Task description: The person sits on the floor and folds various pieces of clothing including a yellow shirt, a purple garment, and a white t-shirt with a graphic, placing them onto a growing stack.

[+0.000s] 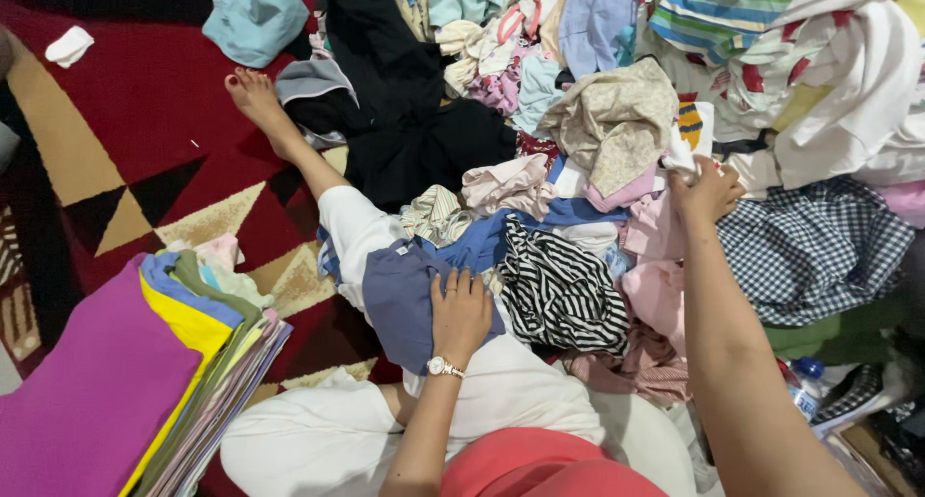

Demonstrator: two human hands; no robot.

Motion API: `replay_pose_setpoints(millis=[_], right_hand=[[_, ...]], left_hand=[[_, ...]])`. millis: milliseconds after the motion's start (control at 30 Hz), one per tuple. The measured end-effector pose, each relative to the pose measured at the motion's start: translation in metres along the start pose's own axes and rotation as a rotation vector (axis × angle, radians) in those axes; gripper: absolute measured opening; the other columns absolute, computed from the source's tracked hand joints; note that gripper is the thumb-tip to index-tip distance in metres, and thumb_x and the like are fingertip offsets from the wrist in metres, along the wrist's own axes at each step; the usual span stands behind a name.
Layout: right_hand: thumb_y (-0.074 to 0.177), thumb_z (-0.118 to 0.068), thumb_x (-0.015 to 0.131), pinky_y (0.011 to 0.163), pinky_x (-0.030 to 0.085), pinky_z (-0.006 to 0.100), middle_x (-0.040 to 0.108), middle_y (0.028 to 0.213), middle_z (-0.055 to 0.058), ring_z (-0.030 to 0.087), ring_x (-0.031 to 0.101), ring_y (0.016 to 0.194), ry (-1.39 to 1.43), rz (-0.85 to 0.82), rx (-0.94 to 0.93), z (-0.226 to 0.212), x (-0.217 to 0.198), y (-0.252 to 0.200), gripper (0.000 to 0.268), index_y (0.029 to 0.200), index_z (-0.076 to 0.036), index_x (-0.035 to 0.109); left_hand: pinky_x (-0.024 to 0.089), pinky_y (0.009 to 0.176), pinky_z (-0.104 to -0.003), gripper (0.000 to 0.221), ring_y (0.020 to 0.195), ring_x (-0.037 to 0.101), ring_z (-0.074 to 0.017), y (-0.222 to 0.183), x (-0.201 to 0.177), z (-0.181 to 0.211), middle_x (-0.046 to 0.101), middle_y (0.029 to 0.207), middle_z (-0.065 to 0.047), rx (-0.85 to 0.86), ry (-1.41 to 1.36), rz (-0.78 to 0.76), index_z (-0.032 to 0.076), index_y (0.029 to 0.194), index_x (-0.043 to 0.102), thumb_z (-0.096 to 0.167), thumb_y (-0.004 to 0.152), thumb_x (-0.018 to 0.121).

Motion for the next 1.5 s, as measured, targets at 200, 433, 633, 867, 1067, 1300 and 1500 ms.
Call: replay_pose_setpoints(millis=[200, 433, 633, 867, 1067, 1300, 1500], right_hand=[[0.098, -0.029, 0.065, 0.097, 0.035, 0.064, 0.046, 0.126, 0.012, 0.043, 0.035, 0.124, 0.096, 0.150, 0.042, 0.063, 0.070, 0.016, 0.018, 0.112, -0.018, 0.063], [0.099, -0.020, 0.066, 0.082, 0.044, 0.062, 0.052, 0.103, 0.023, 0.051, 0.052, 0.100, 0.332, 0.219, -0.281, 0.016, 0.054, -0.018, 0.016, 0.104, -0.006, 0.061], [0.100, -0.023, 0.060, 0.097, 0.041, 0.057, 0.053, 0.113, 0.027, 0.052, 0.050, 0.111, 0.552, -0.077, -0.640, -0.099, 0.034, -0.144, 0.021, 0.105, -0.003, 0.061], [0.102, -0.033, 0.059, 0.100, 0.043, 0.048, 0.056, 0.110, 0.016, 0.042, 0.056, 0.113, 0.708, -0.354, -0.817, -0.155, 0.037, -0.245, 0.022, 0.103, -0.010, 0.061], [0.101, -0.027, 0.057, 0.099, 0.042, 0.050, 0.056, 0.114, 0.017, 0.043, 0.055, 0.114, 0.820, -0.467, -1.061, -0.219, -0.065, -0.323, 0.019, 0.100, -0.009, 0.063], [0.096, -0.031, 0.063, 0.100, 0.038, 0.052, 0.055, 0.119, 0.018, 0.044, 0.052, 0.113, 0.887, -0.525, -1.243, -0.246, -0.099, -0.388, 0.025, 0.109, -0.010, 0.064], [0.090, -0.038, 0.072, 0.113, 0.031, 0.049, 0.034, 0.142, 0.021, 0.039, 0.035, 0.135, 1.049, -0.284, -1.120, -0.251, -0.096, -0.392, 0.065, 0.135, -0.002, 0.043]], left_hand=[[0.030, 0.109, -0.059, 0.033, 0.119, 0.059, -0.0328, -0.001, 0.014, 0.000, 0.068, 0.113, -0.015, 0.008, -0.030, 0.055, 0.007, 0.114, 0.069, 0.030, 0.098, 0.051], [0.032, 0.109, -0.056, 0.031, 0.115, 0.061, -0.0307, -0.004, 0.011, -0.001, 0.069, 0.108, -0.014, 0.019, -0.015, 0.113, 0.008, 0.111, 0.069, 0.029, 0.096, 0.052], [0.032, 0.109, -0.056, 0.030, 0.113, 0.062, -0.0303, -0.007, 0.013, -0.002, 0.069, 0.105, -0.013, 0.026, -0.005, 0.147, 0.008, 0.109, 0.069, 0.029, 0.096, 0.052], [0.031, 0.111, -0.053, 0.033, 0.118, 0.058, -0.0283, -0.008, 0.020, -0.005, 0.065, 0.114, -0.012, 0.026, -0.040, 0.171, 0.010, 0.117, 0.065, 0.030, 0.094, 0.054], [0.044, 0.099, -0.060, 0.065, 0.113, 0.058, -0.0511, 0.009, -0.086, -0.005, 0.059, 0.115, -0.032, -0.072, -0.745, 0.314, -0.003, 0.123, 0.056, 0.031, 0.072, 0.076], [0.044, 0.101, -0.042, 0.091, 0.113, 0.057, -0.0354, -0.049, -0.069, -0.039, 0.053, 0.118, -0.021, -0.479, -1.114, 0.403, 0.000, 0.135, 0.032, 0.015, 0.063, 0.085], [0.045, 0.085, -0.022, 0.052, 0.098, 0.046, -0.0097, -0.090, -0.114, -0.068, 0.039, 0.100, 0.002, -0.222, -1.378, 0.708, 0.002, 0.118, 0.047, 0.004, 0.077, 0.080]])
Point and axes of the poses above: each hand's wrist, its own y-axis towards the middle knuckle, its own x-axis out of the palm, z = x × y, the point moved 6 cm from there along y, towards the middle knuckle
